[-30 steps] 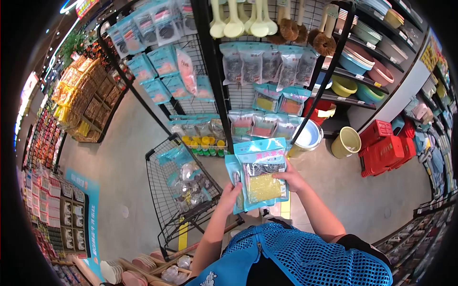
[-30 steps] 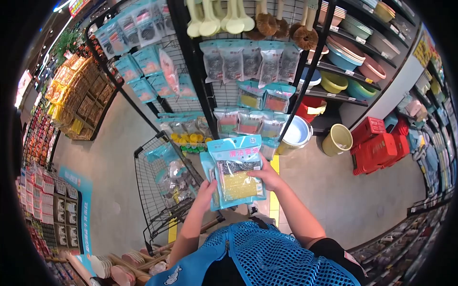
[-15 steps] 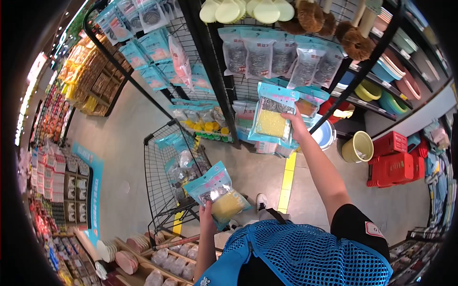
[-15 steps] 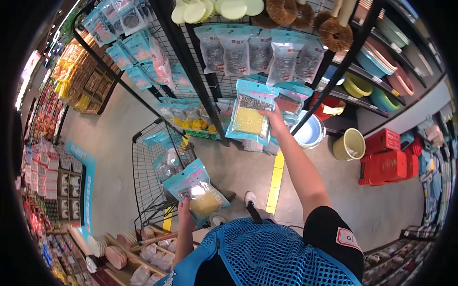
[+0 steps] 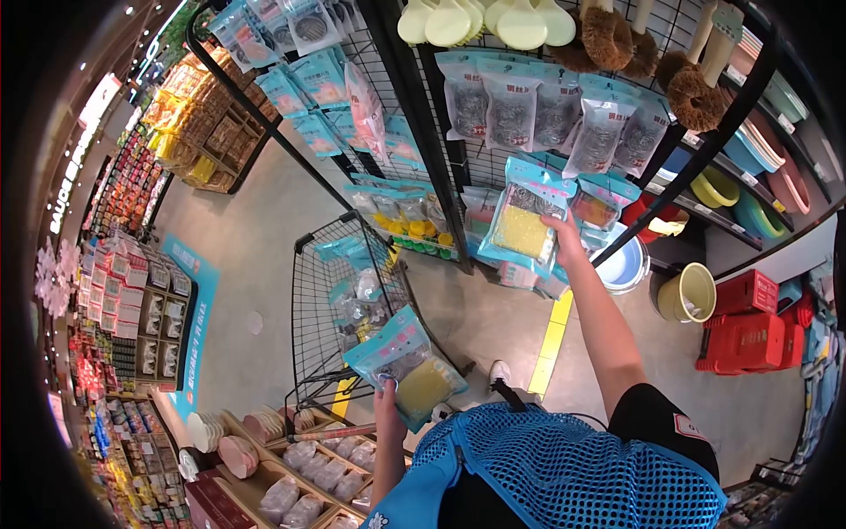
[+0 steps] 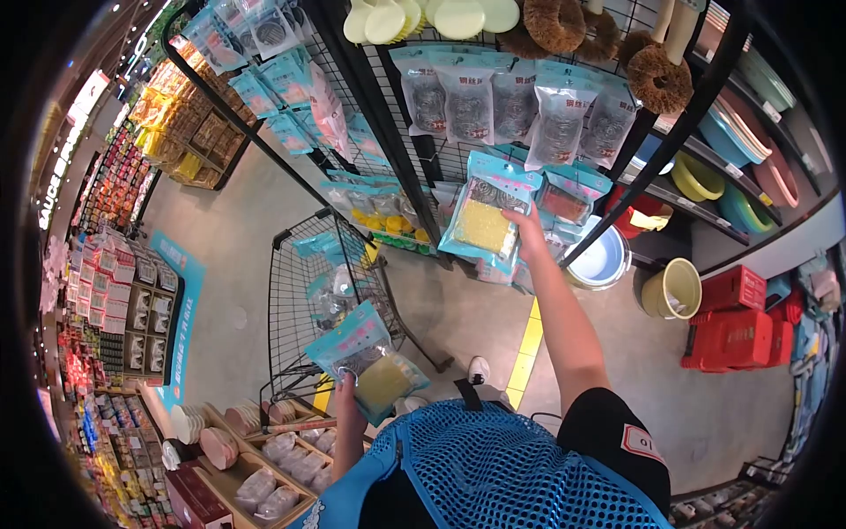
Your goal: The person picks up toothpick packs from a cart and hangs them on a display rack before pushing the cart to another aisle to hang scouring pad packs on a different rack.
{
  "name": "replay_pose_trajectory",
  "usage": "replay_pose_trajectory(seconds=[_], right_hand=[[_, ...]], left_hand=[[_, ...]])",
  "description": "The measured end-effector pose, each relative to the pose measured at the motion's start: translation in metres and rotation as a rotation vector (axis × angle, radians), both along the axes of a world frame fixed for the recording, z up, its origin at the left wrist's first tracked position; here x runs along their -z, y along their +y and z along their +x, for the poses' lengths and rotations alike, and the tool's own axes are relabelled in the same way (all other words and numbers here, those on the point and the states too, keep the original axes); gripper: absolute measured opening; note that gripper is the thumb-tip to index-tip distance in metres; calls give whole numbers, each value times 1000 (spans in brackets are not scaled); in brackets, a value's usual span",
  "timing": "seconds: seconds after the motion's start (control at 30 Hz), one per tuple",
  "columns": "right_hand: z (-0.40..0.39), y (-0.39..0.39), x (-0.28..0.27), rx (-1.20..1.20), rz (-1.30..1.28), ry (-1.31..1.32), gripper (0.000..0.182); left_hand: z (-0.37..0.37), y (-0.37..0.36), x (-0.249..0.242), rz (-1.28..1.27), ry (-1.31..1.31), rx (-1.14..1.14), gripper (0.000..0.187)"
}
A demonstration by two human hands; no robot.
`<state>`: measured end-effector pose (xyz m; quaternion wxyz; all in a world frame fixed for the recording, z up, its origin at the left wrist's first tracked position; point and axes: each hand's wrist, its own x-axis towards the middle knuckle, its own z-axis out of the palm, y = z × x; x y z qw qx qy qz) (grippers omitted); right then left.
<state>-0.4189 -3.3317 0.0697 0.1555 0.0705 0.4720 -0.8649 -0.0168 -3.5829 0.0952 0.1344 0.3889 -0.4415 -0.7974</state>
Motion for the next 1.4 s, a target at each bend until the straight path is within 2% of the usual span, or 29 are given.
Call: replay_pose_trajectory(seconds=[0.17, 0.27, 0.3, 0.4, 0.47, 0.5, 0.53, 0.57, 0.6, 0.67, 0.77, 0.8, 0.83, 0.87, 0.97, 1.03, 1.23, 1.4], right_hand=[[-41, 3, 28, -2, 92, -15, 53], [-65, 12, 64, 52, 521, 139, 57], [-59, 12, 69, 149, 689, 82, 64], [-35, 25, 137, 504, 986, 233, 67], [32, 16, 109, 324, 737, 217, 66], [59, 8, 134, 248, 824, 155, 59], [97, 0, 117, -42, 652, 22, 52], [134, -7, 96, -300, 333, 36, 48], [164, -22, 61, -465, 209, -82, 36], [194, -33, 35, -786, 121, -19, 31], [193, -47, -3, -902, 44, 142, 34], [182, -46, -7, -868, 89, 117, 37], [168, -44, -11, -836, 135, 92, 40], [152, -43, -15, -806, 178, 68, 43], [99, -50, -29, -443, 170, 46, 35], [57, -53, -22, -351, 195, 90, 34], [-5, -77, -14, -324, 81, 12, 39], [-13, -90, -11, -311, 136, -22, 38]], left_hand=[[-13, 8, -14, -12, 11, 8, 38], [-18, 13, -19, -10, 2, 21, 38], [-18, 14, -18, 4, -3, 28, 39], [-22, 13, -12, 50, 22, 74, 37], [-29, 15, -11, 60, 36, 97, 35], [-36, 18, -13, 54, 26, 106, 34], [-42, 21, -15, 49, 13, 118, 34], [-49, 24, -16, 36, -7, 121, 31], [-54, 26, -16, 30, -24, 149, 31], [-65, 29, -15, 14, -54, 213, 32], [-76, 31, -12, -24, -26, 288, 36], [-81, 32, -11, -45, -28, 308, 37], [-88, 36, -24, -127, 104, 344, 47], [-88, 36, -28, -107, 88, 324, 49], [-80, 21, -26, -103, 57, 268, 55], [-64, 8, -17, -98, 1, 230, 55], [5, -11, 11, 5, -120, -34, 50], [47, -7, 2, -13, -197, -161, 60]])
